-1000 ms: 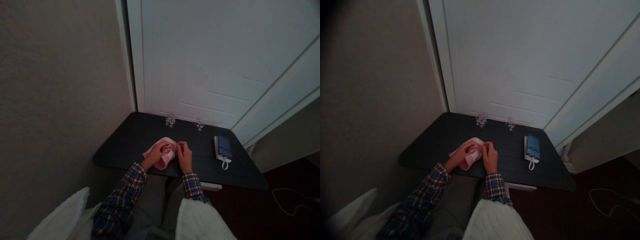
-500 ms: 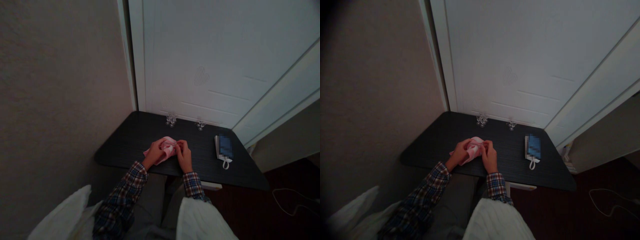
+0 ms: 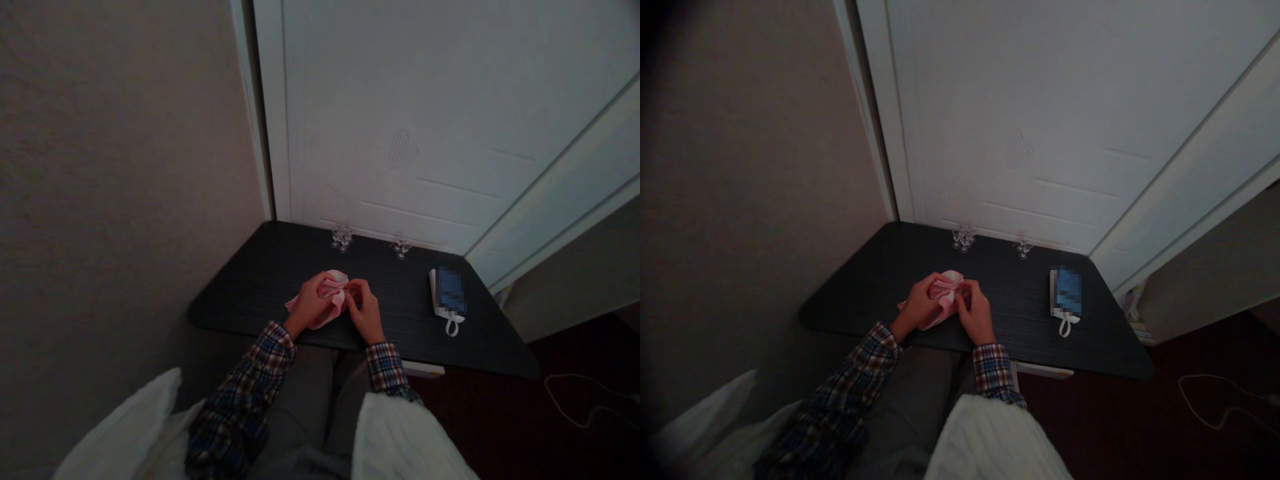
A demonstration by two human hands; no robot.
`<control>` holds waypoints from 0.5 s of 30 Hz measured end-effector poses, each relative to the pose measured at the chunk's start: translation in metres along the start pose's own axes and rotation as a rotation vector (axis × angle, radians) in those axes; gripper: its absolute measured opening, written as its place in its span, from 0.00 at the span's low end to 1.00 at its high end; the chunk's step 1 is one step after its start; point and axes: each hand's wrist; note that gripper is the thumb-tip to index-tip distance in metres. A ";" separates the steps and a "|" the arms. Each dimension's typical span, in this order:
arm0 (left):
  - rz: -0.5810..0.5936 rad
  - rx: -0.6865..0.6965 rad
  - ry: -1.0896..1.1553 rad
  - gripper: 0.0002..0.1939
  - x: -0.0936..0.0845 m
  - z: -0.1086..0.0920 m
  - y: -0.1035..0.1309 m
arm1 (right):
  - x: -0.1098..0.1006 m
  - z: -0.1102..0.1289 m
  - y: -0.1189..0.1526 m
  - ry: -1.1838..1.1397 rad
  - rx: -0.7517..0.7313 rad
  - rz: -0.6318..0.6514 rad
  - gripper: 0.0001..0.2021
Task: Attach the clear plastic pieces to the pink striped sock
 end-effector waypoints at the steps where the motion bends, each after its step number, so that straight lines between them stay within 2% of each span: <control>1: 0.002 0.005 0.002 0.12 0.000 0.000 0.000 | 0.000 0.000 0.000 0.001 -0.001 0.003 0.13; 15: 0.025 0.023 0.062 0.11 0.002 0.003 -0.003 | 0.003 -0.006 0.001 0.074 -0.003 0.033 0.13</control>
Point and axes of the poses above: each hand's wrist, its own y-axis away from the middle knuckle, its own x-axis out of the palm, z = x × y, and after that the axes turned 12 degrees about -x, right-handed
